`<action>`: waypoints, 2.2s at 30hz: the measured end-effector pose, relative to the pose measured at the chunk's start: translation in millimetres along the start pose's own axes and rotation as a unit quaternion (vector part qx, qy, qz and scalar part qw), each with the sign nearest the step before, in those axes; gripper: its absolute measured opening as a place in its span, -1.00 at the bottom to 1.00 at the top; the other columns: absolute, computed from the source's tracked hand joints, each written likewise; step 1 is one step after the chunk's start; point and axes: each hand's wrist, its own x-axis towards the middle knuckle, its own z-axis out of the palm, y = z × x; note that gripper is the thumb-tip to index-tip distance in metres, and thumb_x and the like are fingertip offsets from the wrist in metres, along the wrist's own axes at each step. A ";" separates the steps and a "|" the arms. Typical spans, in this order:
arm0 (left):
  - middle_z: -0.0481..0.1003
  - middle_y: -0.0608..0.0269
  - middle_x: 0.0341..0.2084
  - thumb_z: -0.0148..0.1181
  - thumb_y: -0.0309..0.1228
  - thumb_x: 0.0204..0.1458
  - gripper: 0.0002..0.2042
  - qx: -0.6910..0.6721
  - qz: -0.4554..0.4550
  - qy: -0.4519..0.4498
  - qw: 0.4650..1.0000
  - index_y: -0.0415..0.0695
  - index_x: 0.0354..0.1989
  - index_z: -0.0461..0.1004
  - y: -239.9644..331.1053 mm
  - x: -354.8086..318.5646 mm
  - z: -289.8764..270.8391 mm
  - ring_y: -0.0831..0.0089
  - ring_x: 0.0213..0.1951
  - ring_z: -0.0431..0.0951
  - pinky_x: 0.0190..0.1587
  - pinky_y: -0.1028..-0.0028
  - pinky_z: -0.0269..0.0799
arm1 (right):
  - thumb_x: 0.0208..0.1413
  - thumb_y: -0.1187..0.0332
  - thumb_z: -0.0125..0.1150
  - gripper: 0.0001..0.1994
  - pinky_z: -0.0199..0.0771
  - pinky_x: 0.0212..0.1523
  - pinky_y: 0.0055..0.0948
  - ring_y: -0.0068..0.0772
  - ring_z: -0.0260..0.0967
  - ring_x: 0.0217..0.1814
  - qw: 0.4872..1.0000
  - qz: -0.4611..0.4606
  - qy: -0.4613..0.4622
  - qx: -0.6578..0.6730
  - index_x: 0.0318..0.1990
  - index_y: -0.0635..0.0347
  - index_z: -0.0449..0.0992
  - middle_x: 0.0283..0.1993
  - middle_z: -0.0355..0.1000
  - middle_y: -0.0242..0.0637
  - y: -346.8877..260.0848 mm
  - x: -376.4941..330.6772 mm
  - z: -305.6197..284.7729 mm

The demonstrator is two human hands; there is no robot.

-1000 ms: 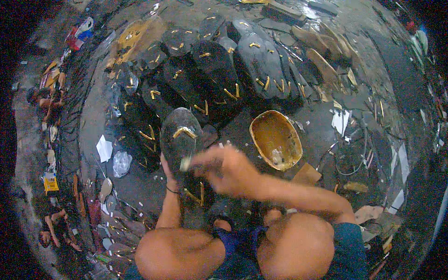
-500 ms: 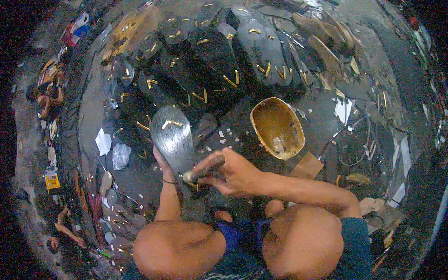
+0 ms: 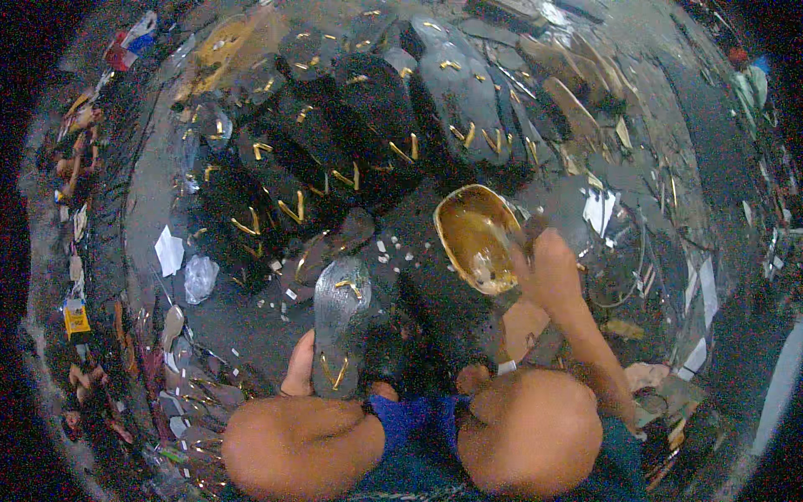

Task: The person repeatedly picks up black sandals from a pile, applies a silver-colored substance to the soles using a brush, and places them back down. The process is repeated for multiple sandals in a cluttered workshop environment.

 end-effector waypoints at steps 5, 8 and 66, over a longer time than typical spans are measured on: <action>0.54 0.05 -0.14 -0.36 -0.06 0.25 -0.47 0.012 -0.024 -0.109 0.994 -0.21 0.09 0.39 28.9 59.4 12.3 0.18 -0.19 0.60 -0.14 0.22 0.57 | 0.12 0.30 0.23 -0.64 0.46 -0.24 -0.40 -0.38 0.46 -0.30 0.948 -0.009 -0.301 0.098 0.02 0.29 0.45 -0.29 0.49 -0.15 -14.8 -20.0 -41.4; 0.56 0.06 -0.18 -0.37 -0.06 0.25 -0.47 0.003 -0.012 -0.196 0.981 -0.20 0.07 0.41 44.0 111.2 26.5 0.18 -0.23 0.61 -0.19 0.24 0.60 | 0.10 0.37 0.26 -0.70 0.46 -0.18 -0.43 -0.53 0.43 -0.23 0.909 -0.110 -0.118 0.384 -0.03 0.30 0.48 -0.24 0.49 -0.28 -74.7 14.7 -40.9; 0.50 0.32 -0.16 0.05 -0.60 0.16 -0.64 0.157 0.243 -0.035 0.957 -0.08 0.13 0.35 122.1 166.6 164.3 0.60 -0.27 0.48 -0.38 0.63 0.30 | 0.03 0.43 0.31 -0.83 0.35 -0.15 -0.29 -0.17 0.44 -0.23 0.911 -0.227 0.085 0.333 -0.21 0.23 0.54 -0.23 0.52 -0.20 -111.3 2.7 50.0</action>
